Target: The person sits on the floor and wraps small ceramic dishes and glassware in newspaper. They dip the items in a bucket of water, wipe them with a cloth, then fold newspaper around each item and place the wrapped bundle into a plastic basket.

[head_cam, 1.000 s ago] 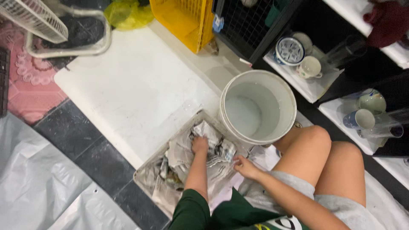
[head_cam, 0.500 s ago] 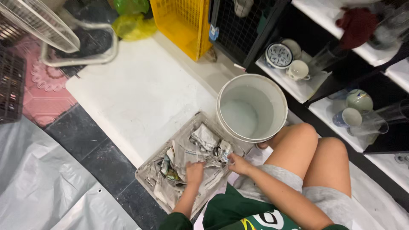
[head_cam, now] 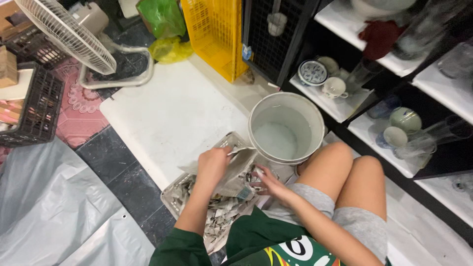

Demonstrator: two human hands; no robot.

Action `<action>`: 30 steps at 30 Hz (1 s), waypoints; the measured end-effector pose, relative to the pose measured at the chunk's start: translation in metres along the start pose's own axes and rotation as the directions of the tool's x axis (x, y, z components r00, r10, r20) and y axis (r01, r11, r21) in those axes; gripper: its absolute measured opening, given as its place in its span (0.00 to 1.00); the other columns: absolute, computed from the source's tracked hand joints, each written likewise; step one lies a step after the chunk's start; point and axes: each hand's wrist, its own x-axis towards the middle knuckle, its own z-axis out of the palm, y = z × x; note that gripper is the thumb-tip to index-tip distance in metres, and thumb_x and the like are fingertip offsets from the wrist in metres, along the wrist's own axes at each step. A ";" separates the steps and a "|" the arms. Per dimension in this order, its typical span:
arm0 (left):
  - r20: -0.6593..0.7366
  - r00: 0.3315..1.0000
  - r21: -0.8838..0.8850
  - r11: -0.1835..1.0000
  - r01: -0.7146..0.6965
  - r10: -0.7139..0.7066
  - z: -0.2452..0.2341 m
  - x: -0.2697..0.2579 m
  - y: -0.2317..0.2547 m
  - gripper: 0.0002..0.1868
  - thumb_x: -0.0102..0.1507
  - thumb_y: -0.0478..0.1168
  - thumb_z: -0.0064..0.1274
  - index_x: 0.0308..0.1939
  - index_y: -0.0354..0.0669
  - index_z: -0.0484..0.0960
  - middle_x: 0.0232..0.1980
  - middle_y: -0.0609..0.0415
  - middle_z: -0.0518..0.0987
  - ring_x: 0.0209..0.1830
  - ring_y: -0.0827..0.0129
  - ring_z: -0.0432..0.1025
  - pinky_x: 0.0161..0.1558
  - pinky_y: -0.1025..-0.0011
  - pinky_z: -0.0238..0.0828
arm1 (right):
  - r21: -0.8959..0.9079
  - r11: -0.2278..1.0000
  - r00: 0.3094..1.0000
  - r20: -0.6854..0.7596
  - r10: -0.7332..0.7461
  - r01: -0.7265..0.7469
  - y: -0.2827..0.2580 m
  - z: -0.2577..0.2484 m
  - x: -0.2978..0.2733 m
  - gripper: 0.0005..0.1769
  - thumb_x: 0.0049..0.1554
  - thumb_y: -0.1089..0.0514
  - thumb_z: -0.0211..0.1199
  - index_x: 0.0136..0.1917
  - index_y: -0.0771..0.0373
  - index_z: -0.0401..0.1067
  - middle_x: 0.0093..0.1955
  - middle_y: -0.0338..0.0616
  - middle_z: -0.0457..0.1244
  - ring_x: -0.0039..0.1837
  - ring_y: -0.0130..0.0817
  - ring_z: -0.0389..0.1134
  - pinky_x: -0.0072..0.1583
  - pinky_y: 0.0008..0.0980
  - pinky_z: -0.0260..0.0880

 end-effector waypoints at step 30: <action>-0.268 0.839 -0.471 0.696 -0.543 0.473 0.014 -0.010 0.303 0.24 0.55 0.27 0.52 0.57 0.35 0.76 0.65 0.45 0.78 0.59 0.50 0.74 0.54 0.62 0.73 | -0.438 0.857 0.215 -0.840 -0.498 0.270 -0.029 -0.072 -0.250 0.13 0.64 0.65 0.59 0.60 0.65 0.79 0.41 0.42 0.66 0.42 0.20 0.61 0.44 0.24 0.62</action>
